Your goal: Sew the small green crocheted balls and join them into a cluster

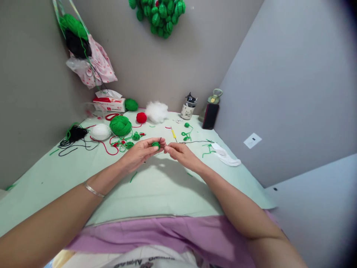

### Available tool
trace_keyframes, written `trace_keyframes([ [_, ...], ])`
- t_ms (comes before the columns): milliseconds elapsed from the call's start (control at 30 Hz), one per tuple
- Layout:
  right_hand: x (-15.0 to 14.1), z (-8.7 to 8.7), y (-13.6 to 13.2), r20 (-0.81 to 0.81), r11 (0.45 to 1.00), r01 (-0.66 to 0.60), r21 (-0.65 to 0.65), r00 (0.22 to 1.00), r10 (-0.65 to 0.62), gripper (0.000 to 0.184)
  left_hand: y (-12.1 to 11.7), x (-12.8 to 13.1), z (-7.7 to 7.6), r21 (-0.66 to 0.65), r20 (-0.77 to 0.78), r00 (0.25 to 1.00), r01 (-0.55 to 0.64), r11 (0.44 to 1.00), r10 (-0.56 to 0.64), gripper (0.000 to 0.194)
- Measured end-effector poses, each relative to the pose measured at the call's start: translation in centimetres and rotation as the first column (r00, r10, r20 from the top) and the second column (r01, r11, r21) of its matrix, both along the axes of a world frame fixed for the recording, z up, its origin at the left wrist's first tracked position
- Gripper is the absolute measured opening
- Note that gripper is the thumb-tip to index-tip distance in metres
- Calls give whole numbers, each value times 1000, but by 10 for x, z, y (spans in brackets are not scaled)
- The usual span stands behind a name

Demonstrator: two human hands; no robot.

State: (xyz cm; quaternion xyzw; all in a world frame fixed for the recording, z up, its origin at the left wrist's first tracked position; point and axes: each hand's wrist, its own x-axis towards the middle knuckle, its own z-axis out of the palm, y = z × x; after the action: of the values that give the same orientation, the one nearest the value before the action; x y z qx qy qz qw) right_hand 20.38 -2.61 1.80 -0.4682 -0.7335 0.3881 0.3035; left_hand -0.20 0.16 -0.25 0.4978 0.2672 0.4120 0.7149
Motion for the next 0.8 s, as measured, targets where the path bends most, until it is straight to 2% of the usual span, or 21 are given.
trace_keyframes([
  [133, -4, -4, -1, 24, 995, 55, 86, 998, -57, 43, -1, 2, -4, 18, -52, 998, -19, 1000, 20, 44],
  [333, -8, -6, -2, -25, 991, 95, 90, 995, -93, 41, -4, 6, -7, 100, -72, 997, -28, 995, 36, 47],
  [800, -11, -11, -3, -61, 980, 157, 120, 987, -150, 42, -7, 5, -3, 155, -81, 996, -10, 988, 23, 46],
])
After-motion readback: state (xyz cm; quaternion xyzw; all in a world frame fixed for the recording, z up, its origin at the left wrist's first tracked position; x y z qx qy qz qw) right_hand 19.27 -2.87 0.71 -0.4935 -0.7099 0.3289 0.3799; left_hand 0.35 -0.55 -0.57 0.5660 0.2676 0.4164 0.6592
